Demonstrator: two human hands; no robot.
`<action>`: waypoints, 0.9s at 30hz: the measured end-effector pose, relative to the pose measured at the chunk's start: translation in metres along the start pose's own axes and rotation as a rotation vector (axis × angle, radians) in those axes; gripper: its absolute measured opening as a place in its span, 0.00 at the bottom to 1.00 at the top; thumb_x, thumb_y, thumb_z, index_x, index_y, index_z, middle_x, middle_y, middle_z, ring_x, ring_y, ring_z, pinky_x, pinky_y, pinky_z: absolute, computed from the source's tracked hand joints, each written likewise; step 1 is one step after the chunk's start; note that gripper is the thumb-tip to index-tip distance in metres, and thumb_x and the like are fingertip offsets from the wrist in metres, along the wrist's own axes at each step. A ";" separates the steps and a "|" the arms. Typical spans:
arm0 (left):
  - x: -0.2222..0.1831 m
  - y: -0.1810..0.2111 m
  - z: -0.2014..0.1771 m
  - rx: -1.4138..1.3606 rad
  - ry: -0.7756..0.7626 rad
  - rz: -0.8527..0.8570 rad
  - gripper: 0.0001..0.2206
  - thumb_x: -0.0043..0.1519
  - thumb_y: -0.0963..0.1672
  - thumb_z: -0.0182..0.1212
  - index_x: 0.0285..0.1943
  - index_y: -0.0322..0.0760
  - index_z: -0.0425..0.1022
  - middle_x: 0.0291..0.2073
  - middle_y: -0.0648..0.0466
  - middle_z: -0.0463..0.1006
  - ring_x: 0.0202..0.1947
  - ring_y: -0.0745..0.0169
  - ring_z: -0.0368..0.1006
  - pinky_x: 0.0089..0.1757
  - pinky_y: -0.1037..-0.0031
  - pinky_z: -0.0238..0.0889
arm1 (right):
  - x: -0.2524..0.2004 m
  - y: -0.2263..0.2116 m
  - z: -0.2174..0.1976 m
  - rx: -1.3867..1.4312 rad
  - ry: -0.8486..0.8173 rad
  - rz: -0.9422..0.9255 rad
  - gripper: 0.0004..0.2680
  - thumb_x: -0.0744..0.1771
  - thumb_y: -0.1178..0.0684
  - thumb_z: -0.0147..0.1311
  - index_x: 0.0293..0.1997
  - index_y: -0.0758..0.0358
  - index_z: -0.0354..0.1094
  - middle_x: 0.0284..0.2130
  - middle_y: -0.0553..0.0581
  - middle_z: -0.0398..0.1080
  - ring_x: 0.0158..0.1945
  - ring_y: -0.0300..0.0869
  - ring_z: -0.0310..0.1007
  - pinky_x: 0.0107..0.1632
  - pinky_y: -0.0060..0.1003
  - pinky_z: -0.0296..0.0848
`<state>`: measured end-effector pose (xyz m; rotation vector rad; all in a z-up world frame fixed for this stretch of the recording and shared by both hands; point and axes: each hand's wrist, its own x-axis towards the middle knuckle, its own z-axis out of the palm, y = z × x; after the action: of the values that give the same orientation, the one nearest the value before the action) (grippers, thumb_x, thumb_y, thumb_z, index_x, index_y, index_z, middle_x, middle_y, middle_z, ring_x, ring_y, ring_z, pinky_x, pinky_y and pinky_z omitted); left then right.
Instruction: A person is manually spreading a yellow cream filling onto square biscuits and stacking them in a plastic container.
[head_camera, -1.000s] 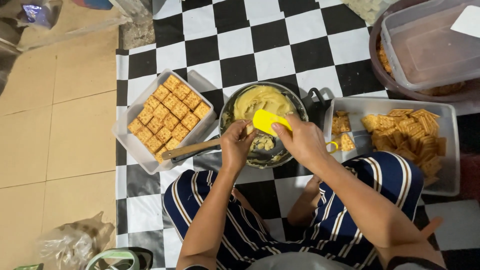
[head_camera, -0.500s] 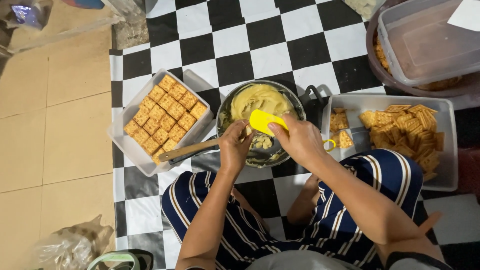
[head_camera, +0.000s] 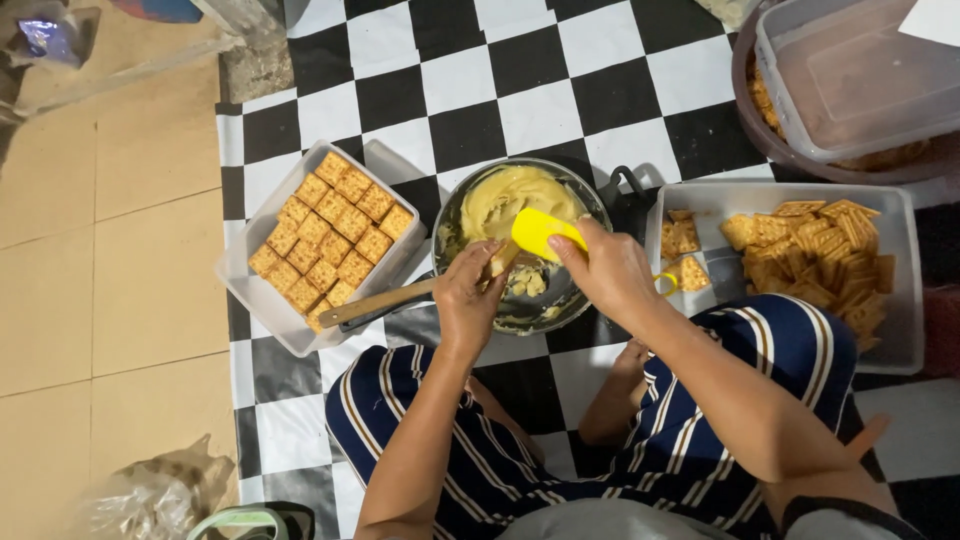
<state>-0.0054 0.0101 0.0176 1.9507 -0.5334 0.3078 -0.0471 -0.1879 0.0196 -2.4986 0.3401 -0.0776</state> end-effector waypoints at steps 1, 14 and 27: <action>-0.001 0.003 0.000 -0.001 -0.004 0.001 0.15 0.55 0.34 0.72 0.51 0.30 0.80 0.45 0.43 0.83 0.43 0.43 0.81 0.38 0.61 0.83 | 0.005 0.001 0.000 0.001 0.002 0.004 0.17 0.69 0.31 0.46 0.43 0.54 0.69 0.24 0.66 0.75 0.36 0.62 0.78 0.38 0.54 0.74; -0.007 -0.059 0.003 -1.354 0.157 -0.814 0.16 0.66 0.48 0.63 0.56 0.33 0.74 0.49 0.42 0.82 0.48 0.49 0.81 0.44 0.61 0.80 | 0.035 0.033 0.025 -0.192 -0.324 0.271 0.20 0.71 0.43 0.41 0.66 0.68 0.61 0.45 0.73 0.76 0.50 0.60 0.79 0.49 0.54 0.77; -0.009 -0.070 0.018 -1.262 -0.127 -0.958 0.27 0.69 0.46 0.62 0.71 0.22 0.60 0.65 0.26 0.64 0.64 0.29 0.65 0.60 0.48 0.66 | 0.005 -0.023 -0.001 1.196 -0.260 0.289 0.14 0.65 0.57 0.66 0.48 0.65 0.60 0.28 0.49 0.66 0.13 0.27 0.56 0.14 0.23 0.53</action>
<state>0.0208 0.0212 -0.0493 0.7907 0.1921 -0.6422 -0.0373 -0.1716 0.0334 -1.2441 0.3823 0.1299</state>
